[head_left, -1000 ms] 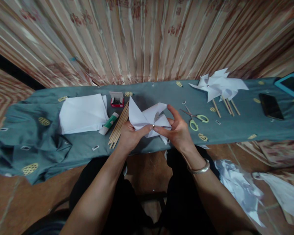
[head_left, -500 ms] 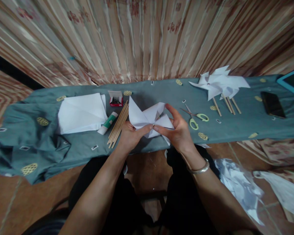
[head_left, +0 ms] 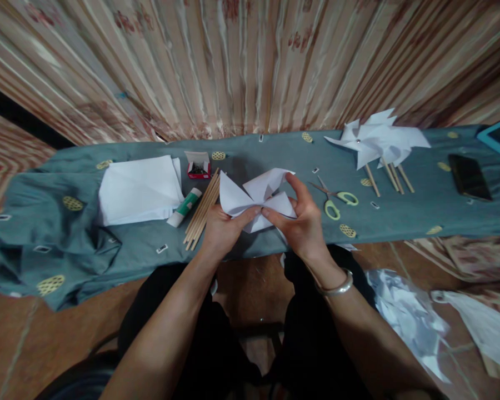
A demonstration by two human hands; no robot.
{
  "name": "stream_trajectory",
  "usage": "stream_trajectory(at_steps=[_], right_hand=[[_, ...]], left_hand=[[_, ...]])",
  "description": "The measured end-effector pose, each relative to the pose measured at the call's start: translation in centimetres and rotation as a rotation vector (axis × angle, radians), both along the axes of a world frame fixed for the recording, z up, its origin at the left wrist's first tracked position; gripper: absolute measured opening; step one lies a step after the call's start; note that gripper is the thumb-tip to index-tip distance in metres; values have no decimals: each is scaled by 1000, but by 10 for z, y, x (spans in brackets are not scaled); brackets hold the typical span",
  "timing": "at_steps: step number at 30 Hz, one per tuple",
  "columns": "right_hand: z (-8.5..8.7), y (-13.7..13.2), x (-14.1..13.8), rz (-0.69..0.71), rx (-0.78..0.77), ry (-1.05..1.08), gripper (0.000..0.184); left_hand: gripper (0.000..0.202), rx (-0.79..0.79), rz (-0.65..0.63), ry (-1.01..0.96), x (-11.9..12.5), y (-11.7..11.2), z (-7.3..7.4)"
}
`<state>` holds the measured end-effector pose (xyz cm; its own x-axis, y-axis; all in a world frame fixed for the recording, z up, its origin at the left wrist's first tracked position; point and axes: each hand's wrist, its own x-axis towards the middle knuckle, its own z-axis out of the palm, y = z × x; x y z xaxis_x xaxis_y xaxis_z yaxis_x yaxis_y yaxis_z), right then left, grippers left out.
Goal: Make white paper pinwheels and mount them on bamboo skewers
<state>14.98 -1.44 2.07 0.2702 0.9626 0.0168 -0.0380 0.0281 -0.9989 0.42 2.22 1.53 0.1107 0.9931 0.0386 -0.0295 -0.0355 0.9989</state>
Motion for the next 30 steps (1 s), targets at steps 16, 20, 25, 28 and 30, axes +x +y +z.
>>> stream_trajectory(at_steps=[16,20,25,28,30], right_hand=[[-2,12,-7,-100,-20,89,110],[1,15,-2,-47,-40,91,78],[4,15,-2,11,-34,122,32],[4,15,-3,8,-32,158,27],[3,15,-3,0,-44,173,24]], left_hand=[[17,75,125,-51,11,7,-3],[18,73,113,-72,12,7,-2],[20,43,99,-81,10,7,-6],[19,43,84,-79,8,7,-8],[19,47,78,-77,7,7,-7]])
